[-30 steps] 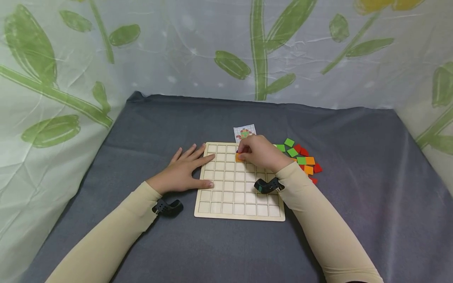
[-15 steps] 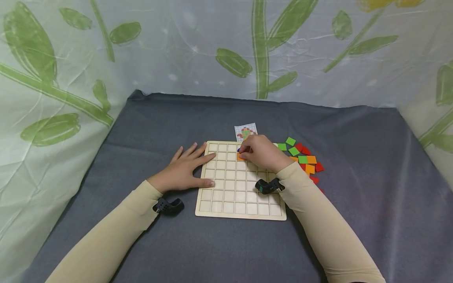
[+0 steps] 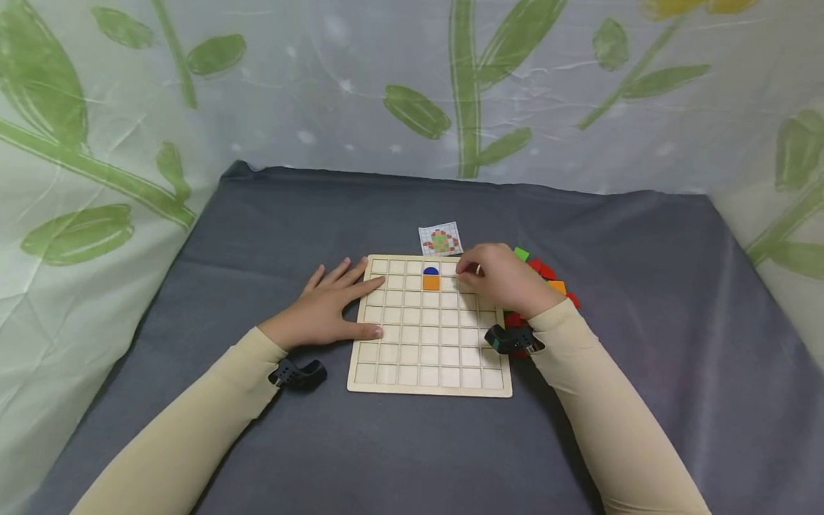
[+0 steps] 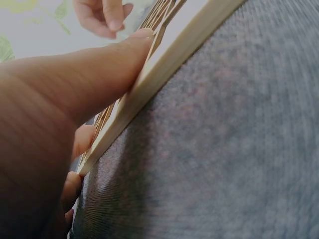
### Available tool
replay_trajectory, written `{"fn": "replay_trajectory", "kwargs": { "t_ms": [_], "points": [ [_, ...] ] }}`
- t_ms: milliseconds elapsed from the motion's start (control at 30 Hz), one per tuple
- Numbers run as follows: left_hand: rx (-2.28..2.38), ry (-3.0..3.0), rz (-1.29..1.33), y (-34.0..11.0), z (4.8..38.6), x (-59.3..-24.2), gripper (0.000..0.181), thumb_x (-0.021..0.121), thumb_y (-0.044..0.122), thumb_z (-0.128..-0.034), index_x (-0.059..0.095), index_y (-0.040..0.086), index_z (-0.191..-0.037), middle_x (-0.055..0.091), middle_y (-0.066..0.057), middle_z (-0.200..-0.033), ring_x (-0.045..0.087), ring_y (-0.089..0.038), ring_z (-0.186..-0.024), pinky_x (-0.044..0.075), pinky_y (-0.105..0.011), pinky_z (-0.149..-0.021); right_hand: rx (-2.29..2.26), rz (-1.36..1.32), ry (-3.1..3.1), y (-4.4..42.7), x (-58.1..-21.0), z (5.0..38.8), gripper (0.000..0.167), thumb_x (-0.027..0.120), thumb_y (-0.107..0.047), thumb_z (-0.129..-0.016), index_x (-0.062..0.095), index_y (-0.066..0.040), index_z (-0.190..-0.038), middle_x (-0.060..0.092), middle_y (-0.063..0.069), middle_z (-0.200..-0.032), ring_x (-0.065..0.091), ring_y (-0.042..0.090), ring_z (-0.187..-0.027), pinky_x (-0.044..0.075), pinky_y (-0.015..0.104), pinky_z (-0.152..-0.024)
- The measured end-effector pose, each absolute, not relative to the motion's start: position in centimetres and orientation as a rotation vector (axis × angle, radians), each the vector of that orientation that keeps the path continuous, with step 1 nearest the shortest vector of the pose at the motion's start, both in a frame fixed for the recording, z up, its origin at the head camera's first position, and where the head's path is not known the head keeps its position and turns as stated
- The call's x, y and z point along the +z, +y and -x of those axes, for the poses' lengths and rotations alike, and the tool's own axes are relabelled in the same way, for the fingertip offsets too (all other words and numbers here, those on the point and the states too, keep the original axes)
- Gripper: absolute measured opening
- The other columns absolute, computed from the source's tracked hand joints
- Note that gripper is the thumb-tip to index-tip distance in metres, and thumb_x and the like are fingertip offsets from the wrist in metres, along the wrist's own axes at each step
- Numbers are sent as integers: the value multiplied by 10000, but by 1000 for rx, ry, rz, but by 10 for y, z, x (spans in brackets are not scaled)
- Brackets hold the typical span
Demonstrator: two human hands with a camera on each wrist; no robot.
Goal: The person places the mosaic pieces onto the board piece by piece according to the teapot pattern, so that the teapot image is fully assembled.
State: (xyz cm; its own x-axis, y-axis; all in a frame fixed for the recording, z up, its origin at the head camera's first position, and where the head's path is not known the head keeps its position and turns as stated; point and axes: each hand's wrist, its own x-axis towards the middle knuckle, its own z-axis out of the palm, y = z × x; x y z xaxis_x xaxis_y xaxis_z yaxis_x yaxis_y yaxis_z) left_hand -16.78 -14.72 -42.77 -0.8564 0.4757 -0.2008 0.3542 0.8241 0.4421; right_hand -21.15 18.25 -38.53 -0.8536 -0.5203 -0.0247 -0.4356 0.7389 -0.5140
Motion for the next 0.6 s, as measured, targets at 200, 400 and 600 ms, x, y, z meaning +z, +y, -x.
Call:
{"fn": "replay_trajectory", "kwargs": {
  "t_ms": [200, 400, 600],
  "points": [
    [567, 2707, -630, -148, 168, -429, 962, 672, 762, -880, 294, 359, -1668, 30, -1, -1770, -36, -306, -1637, -105, -614, -1267, -691, 674, 2782, 206, -385, 200, 132, 736, -128, -1002, 788, -51, -1096, 750, 67, -1015, 681, 186, -885, 584, 410, -794],
    [575, 2709, -629, -147, 167, -427, 965, 691, 745, -878, 301, 349, -1667, 38, -13, -1769, -32, -319, -1636, -102, -621, -1266, -680, 671, 2772, 223, -382, 189, 78, 766, -89, -971, 796, -70, -1040, 762, 34, -973, 697, 153, -850, 589, 400, -777],
    [570, 2707, -629, -146, 167, -427, 968, 687, 754, -876, 293, 358, -1666, 29, -7, -1768, -39, -307, -1636, -109, -614, -1266, -615, 662, 2733, 237, -383, 176, 37, 804, -103, -940, 789, -128, -964, 738, -40, -884, 652, 103, -768, 566, 351, -725]
  ]
}}
